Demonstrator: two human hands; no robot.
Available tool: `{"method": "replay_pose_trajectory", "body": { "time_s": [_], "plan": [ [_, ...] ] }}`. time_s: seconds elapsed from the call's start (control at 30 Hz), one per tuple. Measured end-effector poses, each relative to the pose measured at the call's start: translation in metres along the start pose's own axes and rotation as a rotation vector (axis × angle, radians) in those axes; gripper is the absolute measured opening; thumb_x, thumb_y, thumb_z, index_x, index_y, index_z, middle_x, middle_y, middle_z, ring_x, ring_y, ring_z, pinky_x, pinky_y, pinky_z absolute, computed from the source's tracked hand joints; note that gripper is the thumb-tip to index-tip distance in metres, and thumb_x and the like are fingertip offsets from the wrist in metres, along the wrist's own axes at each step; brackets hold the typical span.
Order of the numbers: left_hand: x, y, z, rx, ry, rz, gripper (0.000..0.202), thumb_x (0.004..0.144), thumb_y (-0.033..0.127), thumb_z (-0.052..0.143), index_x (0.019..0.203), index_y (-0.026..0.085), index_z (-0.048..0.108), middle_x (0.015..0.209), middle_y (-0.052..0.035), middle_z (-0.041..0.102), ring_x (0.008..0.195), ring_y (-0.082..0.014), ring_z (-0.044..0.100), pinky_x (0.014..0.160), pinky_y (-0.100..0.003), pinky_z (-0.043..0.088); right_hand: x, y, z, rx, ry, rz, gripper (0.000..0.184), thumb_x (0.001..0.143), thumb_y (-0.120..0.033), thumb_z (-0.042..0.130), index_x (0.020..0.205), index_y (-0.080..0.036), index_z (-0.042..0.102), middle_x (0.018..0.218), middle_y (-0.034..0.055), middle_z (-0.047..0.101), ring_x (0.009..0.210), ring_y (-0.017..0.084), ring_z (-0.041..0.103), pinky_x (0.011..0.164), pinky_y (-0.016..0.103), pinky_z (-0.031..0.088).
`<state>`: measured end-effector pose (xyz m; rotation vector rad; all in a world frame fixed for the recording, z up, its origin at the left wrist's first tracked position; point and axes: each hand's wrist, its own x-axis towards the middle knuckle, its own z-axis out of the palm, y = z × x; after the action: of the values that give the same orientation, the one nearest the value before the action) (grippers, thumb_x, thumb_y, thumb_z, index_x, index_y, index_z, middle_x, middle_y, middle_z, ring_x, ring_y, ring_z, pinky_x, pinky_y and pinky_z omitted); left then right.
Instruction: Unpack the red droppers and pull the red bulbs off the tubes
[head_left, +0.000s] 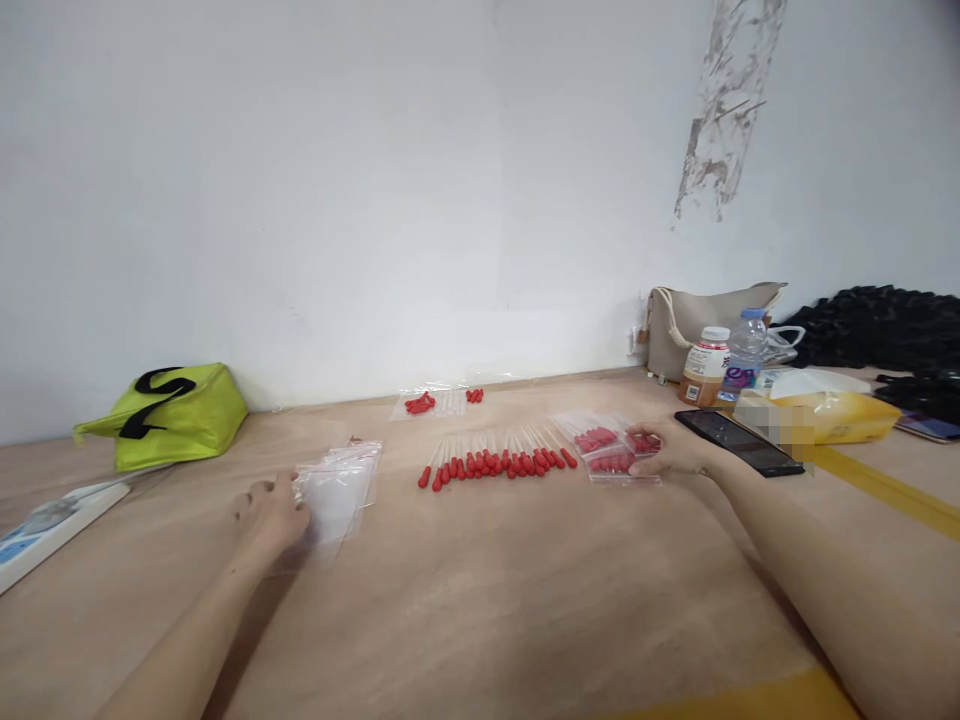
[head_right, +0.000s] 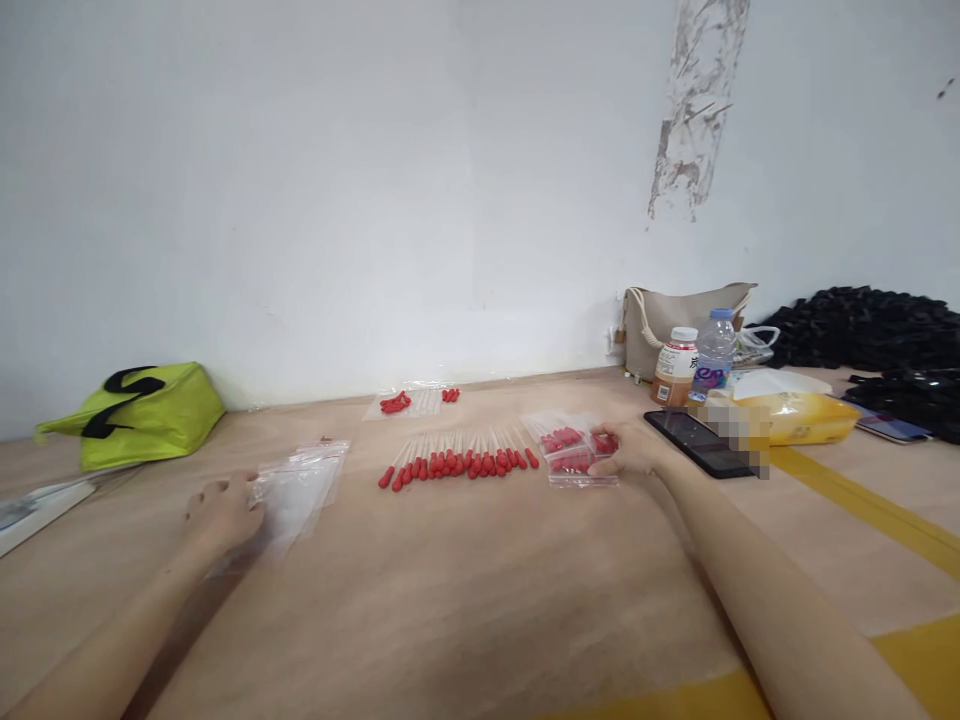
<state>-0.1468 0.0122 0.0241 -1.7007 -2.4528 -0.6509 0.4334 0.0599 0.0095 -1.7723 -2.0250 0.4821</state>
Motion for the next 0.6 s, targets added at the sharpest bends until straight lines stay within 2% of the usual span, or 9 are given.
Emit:
{"method": "replay_pose_trajectory", "body": {
  "time_s": [0.07,0.13,0.23,0.3,0.43,0.5,0.6],
  "plan": [
    [-0.005,0.009,0.004,0.067,-0.012,0.070,0.045,0.078,0.032,0.044,0.120,0.016,0.046,0.132,-0.0162,0.038,0.123,-0.0375,0.028,0.093,-0.055,0.024,-0.003,0.004,-0.005,-0.015,-0.021,-0.033,0.069,0.049,-0.039,0.071,0.112,-0.016,0.057,0.108,0.0104,0.060,0.096,0.026,0.056,0.082,0.032,0.044],
    [-0.010,0.017,0.011,0.116,-0.096,0.136,0.049,0.083,0.042,0.036,0.127,0.022,0.041,0.140,-0.0122,0.028,0.129,-0.0341,0.019,0.097,-0.055,0.018,-0.005,0.006,-0.009,-0.043,-0.024,-0.068,0.060,0.053,-0.034,0.067,0.110,-0.015,0.059,0.105,0.0101,0.061,0.093,0.026,0.057,0.081,0.033,0.044],
    [-0.015,0.023,0.025,0.169,-0.271,0.149,0.057,0.083,0.053,0.027,0.134,0.028,0.029,0.144,-0.0092,0.019,0.131,-0.0327,0.014,0.098,-0.057,0.014,-0.008,0.005,-0.012,-0.110,0.001,-0.132,0.048,0.056,-0.026,0.062,0.102,-0.015,0.063,0.102,0.0096,0.062,0.092,0.024,0.056,0.082,0.032,0.043],
    [-0.015,0.023,0.030,0.185,-0.320,0.152,0.058,0.083,0.055,0.023,0.135,0.030,0.023,0.144,-0.0089,0.016,0.131,-0.0320,0.014,0.098,-0.058,0.014,-0.009,0.005,-0.012,-0.154,0.017,-0.174,0.038,0.059,-0.023,0.058,0.096,-0.015,0.064,0.099,0.0088,0.063,0.090,0.022,0.057,0.080,0.030,0.043],
    [-0.010,0.019,0.032,0.203,-0.323,0.163,0.059,0.083,0.056,0.021,0.136,0.030,0.022,0.145,-0.0091,0.016,0.131,-0.0314,0.014,0.098,-0.057,0.015,-0.009,0.008,-0.010,-0.242,0.078,-0.232,0.016,0.066,-0.025,0.052,0.076,-0.016,0.061,0.081,0.0070,0.063,0.074,0.018,0.056,0.068,0.027,0.042],
    [-0.010,0.018,0.029,0.203,-0.307,0.164,0.058,0.083,0.056,0.021,0.135,0.030,0.025,0.144,-0.0093,0.017,0.131,-0.0320,0.015,0.098,-0.057,0.016,-0.008,0.011,-0.008,-0.254,0.109,-0.257,0.011,0.069,-0.025,0.049,0.068,-0.017,0.057,0.074,0.0055,0.061,0.070,0.017,0.054,0.066,0.026,0.041],
    [-0.014,0.024,0.021,0.188,-0.183,0.179,0.057,0.084,0.054,0.021,0.134,0.027,0.029,0.143,-0.0107,0.021,0.131,-0.0336,0.014,0.098,-0.057,0.016,-0.006,0.013,-0.005,-0.220,0.145,-0.308,0.013,0.070,-0.026,0.047,0.061,-0.018,0.053,0.071,0.0050,0.058,0.069,0.017,0.053,0.066,0.027,0.040]
  ]
}}
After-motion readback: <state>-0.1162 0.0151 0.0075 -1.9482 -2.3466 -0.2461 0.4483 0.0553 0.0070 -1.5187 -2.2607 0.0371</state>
